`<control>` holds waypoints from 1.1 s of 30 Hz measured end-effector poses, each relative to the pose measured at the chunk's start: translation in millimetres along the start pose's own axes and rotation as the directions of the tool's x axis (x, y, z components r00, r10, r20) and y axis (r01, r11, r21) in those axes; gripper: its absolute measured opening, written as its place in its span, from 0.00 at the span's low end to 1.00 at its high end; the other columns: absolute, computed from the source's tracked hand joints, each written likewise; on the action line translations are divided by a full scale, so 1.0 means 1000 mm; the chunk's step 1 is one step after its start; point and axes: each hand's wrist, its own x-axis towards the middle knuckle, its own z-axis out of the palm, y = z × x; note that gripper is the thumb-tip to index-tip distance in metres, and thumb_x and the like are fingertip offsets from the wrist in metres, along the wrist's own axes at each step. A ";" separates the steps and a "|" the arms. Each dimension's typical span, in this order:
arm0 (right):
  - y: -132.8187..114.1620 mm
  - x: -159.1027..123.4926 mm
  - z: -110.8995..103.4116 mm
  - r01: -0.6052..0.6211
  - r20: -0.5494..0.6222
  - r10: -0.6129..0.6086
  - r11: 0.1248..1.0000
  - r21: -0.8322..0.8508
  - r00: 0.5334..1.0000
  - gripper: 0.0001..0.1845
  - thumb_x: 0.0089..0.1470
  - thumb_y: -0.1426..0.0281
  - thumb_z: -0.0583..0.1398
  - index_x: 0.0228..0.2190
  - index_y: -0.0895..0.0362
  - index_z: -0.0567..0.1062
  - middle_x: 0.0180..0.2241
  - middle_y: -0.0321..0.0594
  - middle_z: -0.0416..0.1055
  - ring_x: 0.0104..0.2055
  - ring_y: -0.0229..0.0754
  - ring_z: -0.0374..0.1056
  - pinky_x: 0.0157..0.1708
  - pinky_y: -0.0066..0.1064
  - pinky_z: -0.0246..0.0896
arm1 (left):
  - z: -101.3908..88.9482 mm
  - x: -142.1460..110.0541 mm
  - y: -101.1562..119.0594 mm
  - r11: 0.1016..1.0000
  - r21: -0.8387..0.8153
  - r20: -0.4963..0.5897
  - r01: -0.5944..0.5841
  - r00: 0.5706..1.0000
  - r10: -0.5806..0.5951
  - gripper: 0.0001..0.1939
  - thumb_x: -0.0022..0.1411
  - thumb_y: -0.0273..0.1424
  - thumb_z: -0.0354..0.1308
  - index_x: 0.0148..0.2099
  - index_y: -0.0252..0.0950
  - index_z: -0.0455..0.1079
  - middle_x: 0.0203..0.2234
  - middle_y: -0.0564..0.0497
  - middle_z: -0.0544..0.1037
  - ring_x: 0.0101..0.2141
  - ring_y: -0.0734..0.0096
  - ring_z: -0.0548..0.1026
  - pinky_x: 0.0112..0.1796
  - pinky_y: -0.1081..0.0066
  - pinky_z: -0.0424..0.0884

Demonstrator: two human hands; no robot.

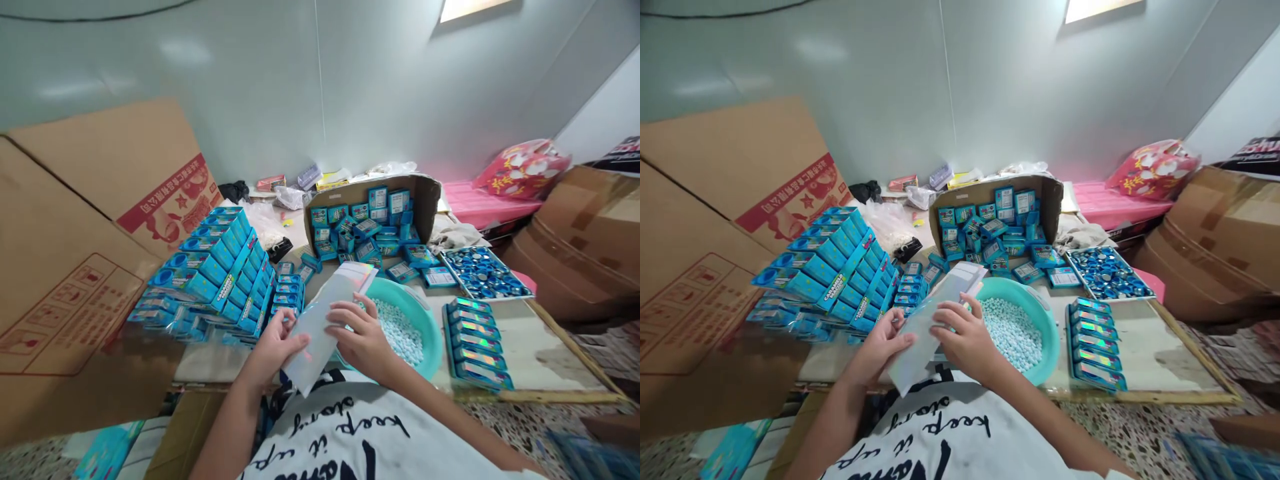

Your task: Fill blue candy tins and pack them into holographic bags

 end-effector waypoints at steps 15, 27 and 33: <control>0.014 0.021 -0.016 -0.408 0.307 0.800 -0.085 0.909 0.516 0.22 0.50 0.55 0.69 0.43 0.52 0.78 0.45 0.44 0.79 0.48 0.53 0.73 0.49 0.44 0.68 | 0.000 -0.009 0.005 0.827 0.485 0.137 -0.284 0.959 0.249 0.18 0.62 0.40 0.62 0.49 0.35 0.75 0.42 0.45 0.80 0.41 0.62 0.78 0.42 0.68 0.75; -0.026 0.016 0.010 -0.465 0.440 0.664 -0.155 0.872 0.604 0.21 0.47 0.63 0.72 0.44 0.49 0.79 0.44 0.38 0.79 0.48 0.49 0.73 0.52 0.41 0.65 | 0.046 -0.007 0.044 0.433 0.834 -0.038 -0.341 0.748 0.662 0.14 0.66 0.36 0.57 0.50 0.37 0.76 0.42 0.46 0.82 0.40 0.66 0.79 0.42 0.69 0.75; -0.029 0.020 0.009 -0.363 0.517 0.697 -0.374 0.854 0.498 0.28 0.48 0.67 0.71 0.52 0.49 0.74 0.48 0.38 0.78 0.51 0.49 0.72 0.48 0.38 0.69 | 0.055 0.004 0.015 0.166 0.928 0.052 -0.333 0.558 0.828 0.18 0.67 0.31 0.57 0.58 0.38 0.71 0.46 0.45 0.81 0.44 0.64 0.80 0.45 0.67 0.76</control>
